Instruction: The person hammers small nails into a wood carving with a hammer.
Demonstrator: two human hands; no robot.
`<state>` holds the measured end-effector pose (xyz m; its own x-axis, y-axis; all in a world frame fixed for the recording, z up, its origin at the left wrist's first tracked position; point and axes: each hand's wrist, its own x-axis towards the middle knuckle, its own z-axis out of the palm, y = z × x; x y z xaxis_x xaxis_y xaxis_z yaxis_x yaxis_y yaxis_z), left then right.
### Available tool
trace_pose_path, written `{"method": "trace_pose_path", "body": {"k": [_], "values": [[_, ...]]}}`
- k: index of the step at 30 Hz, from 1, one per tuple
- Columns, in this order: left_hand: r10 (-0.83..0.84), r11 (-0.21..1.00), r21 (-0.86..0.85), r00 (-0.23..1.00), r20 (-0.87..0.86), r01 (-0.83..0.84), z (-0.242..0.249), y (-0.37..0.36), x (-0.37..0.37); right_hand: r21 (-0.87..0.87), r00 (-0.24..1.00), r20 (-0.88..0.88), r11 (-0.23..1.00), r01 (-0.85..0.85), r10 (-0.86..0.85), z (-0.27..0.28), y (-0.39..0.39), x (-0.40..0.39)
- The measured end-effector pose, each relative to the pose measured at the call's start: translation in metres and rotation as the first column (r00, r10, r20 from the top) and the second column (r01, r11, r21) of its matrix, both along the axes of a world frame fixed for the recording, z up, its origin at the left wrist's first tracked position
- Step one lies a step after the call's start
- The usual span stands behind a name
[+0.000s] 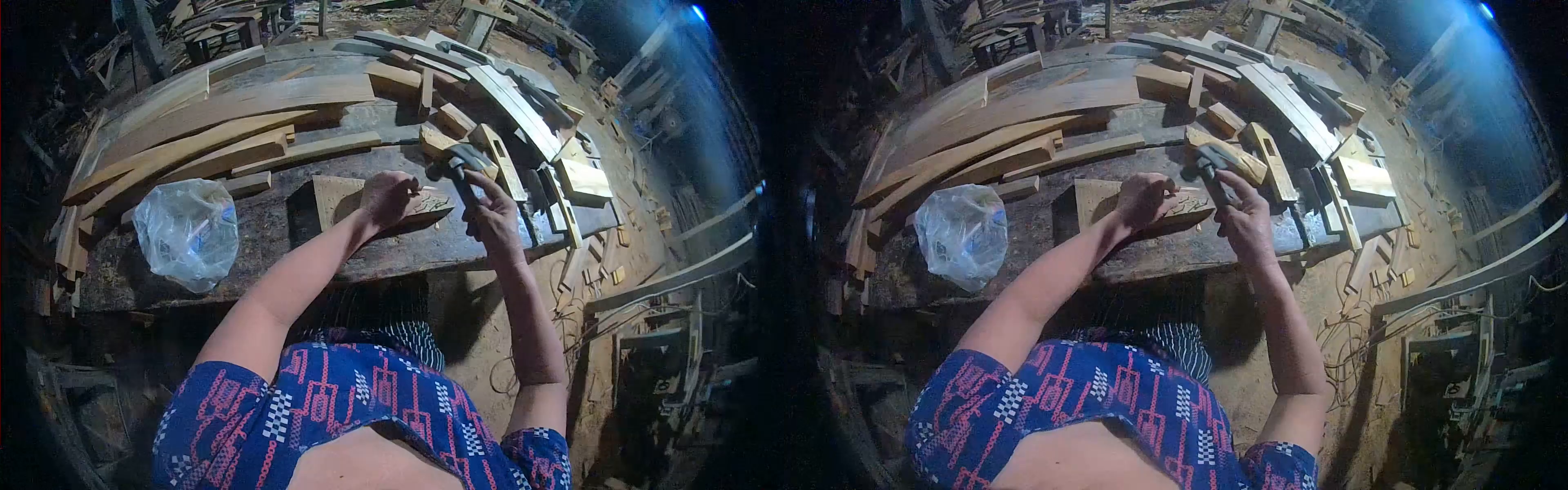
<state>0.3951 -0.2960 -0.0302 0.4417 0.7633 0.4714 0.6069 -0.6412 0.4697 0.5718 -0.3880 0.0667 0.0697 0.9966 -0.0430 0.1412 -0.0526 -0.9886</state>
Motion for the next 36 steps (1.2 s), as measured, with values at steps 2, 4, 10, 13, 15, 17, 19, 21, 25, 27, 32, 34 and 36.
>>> {"method": "trace_pose_path", "body": {"k": [2,4,10,13,15,17,19,21,25,27,32,34,36], "values": [[0.011,0.999,-0.047,0.999,0.037,-0.009,-0.003,0.001,0.001,0.015,0.999,-0.027,1.000,0.023,-0.022,0.009,-0.001,-0.007],[0.020,0.995,-0.095,0.997,0.074,-0.012,-0.002,0.000,0.002,0.027,0.998,-0.043,0.998,0.048,-0.047,0.011,-0.003,-0.012],[-0.049,0.996,-0.073,0.996,0.075,0.055,0.001,-0.002,-0.001,-0.014,0.999,0.033,0.999,-0.030,0.030,-0.011,0.005,-0.002],[0.006,0.998,-0.065,0.991,0.134,0.003,-0.001,-0.001,0.002,0.075,1.000,-0.019,0.997,-0.016,0.017,0.005,0.002,-0.010],[0.089,0.976,-0.207,0.991,0.103,-0.066,0.000,-0.001,0.006,0.052,0.997,-0.078,0.998,0.019,-0.014,0.011,-0.001,-0.015],[0.007,0.994,-0.111,0.987,0.162,0.012,0.000,-0.002,-0.001,0.051,0.999,-0.038,0.999,0.002,0.000,-0.006,0.004,-0.009],[-0.087,0.996,-0.003,0.974,0.211,0.090,-0.003,0.002,0.000,-0.062,0.998,0.030,0.997,-0.044,0.046,-0.017,0.008,-0.002],[-0.019,1.000,0.023,0.993,0.120,0.016,-0.015,0.006,0.004,-0.049,0.998,0.044,0.998,-0.050,0.053,-0.018,0.010,0.000],[0.071,0.992,-0.116,0.989,0.131,-0.056,-0.003,0.001,0.007,0.081,1.000,0.015,0.997,0.018,-0.019,0.003,0.001,-0.014],[0.078,0.989,-0.129,0.994,0.072,-0.068,-0.003,0.003,0.003,0.082,0.999,0.047,0.997,0.010,-0.014,0.002,-0.001,-0.016],[-0.020,0.999,-0.037,0.998,-0.063,0.018,-0.012,0.013,0.005,-0.131,0.979,0.202,0.989,0.062,-0.035,-0.001,-0.002,-0.009],[-0.012,0.999,-0.041,0.999,-0.046,0.011,-0.011,0.015,0.003,-0.016,0.999,0.034,1.000,0.015,-0.014,0.002,-0.004,-0.006],[-0.055,0.994,-0.098,0.999,0.003,0.055,-0.005,0.013,-0.001,0.034,0.999,-0.036,0.999,0.004,-0.003,0.006,-0.006,-0.006]]}}
